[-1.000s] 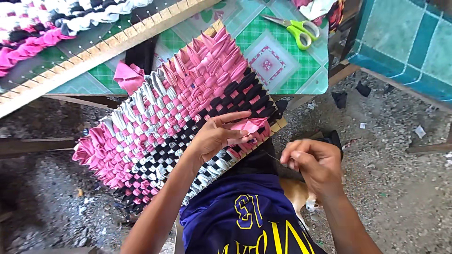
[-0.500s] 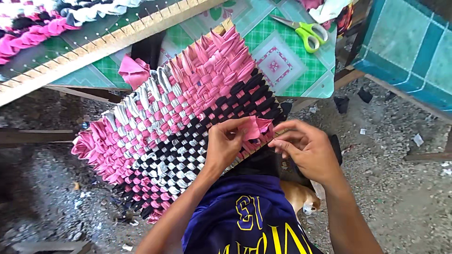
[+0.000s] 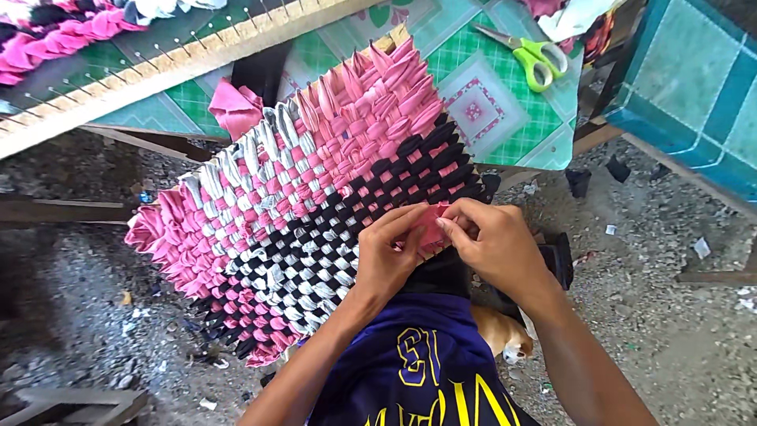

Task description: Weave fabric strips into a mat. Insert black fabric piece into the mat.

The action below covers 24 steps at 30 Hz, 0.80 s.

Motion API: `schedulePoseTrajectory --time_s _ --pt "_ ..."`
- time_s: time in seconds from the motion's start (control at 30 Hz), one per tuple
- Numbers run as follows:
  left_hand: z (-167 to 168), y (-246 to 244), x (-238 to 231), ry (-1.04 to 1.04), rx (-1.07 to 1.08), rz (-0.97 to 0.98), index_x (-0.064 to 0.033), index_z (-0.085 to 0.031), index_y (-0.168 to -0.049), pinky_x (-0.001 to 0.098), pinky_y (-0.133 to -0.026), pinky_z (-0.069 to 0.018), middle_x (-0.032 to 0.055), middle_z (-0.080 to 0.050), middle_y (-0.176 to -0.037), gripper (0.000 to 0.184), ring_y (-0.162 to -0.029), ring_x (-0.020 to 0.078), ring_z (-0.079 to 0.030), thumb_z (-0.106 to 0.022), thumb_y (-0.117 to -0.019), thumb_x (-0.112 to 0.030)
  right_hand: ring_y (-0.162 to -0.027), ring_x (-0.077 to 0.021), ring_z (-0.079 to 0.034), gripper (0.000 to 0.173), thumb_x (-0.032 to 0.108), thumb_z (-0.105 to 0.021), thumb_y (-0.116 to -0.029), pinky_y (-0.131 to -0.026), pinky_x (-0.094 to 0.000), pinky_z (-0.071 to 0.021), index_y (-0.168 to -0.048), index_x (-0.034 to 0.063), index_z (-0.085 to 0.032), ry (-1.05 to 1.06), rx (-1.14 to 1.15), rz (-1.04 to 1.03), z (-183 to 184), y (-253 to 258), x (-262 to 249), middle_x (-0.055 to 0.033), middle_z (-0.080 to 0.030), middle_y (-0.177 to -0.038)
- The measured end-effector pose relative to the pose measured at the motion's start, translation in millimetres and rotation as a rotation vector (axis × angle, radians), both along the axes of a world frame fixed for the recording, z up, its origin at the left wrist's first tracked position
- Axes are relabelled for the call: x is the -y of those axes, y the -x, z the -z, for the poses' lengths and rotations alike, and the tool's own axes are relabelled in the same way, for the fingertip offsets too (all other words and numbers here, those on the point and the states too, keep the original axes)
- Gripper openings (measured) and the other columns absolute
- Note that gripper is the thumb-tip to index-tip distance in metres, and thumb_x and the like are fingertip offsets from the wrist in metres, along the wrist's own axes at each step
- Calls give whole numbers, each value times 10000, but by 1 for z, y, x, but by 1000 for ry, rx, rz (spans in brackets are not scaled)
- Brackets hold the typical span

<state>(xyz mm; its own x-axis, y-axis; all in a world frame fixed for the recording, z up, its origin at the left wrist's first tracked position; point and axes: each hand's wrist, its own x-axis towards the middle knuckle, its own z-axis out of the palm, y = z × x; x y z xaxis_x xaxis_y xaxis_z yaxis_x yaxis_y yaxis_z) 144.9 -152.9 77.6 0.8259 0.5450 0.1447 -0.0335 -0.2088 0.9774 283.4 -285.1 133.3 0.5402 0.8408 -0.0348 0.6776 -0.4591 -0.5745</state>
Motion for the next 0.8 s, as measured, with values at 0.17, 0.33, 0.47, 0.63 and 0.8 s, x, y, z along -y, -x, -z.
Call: schedulePoseTrajectory --time_s 0.17,0.33,0.47,0.63,0.8 --pt "0 1 1 -36 -2 1 -8 -728 -1225 323 -843 -660 101 -706 -1265 294 -1030 155 -737 -698 -934 13 -573 -115 -577 162 237 -607 -1011 -535 -331 -501 -995 113 -710 2 8 -15 1 0 0 18 -602 -675" --pt "0 1 5 -211 25 -32 -20 -772 -1136 321 -934 -621 91 -733 -1238 209 -1116 153 -716 -684 -948 -2 -571 -96 -579 123 188 -632 -998 -534 -295 -505 -1002 94 -711 -17 -59 18 5 2 -5 7 -621 -689" --pt "6 5 11 -275 99 -62 -20 -787 -1102 330 -906 -632 111 -747 -1207 222 -1083 179 -735 -666 -930 51 -545 -73 -560 94 139 -637 -985 -508 -260 -494 -1009 83 -708 -69 -118 95 10 8 -8 13 -616 -681" --pt "8 5 14 -316 157 -87 5 -774 -1109 348 -906 -634 136 -752 -1165 224 -1070 202 -738 -675 -917 64 -575 -50 -595 90 160 -660 -991 -528 -234 -519 -1035 95 -703 -151 -169 215 22 19 -8 23 -648 -705" --pt "0 4 13 -110 24 -96 -8 -601 -1357 351 -771 -683 143 -590 -1349 462 -978 187 -735 -726 -913 8 -599 -47 -622 123 205 -672 -1008 -543 -212 -540 -1072 103 -698 -191 -346 254 16 17 -4 24 -671 -752"
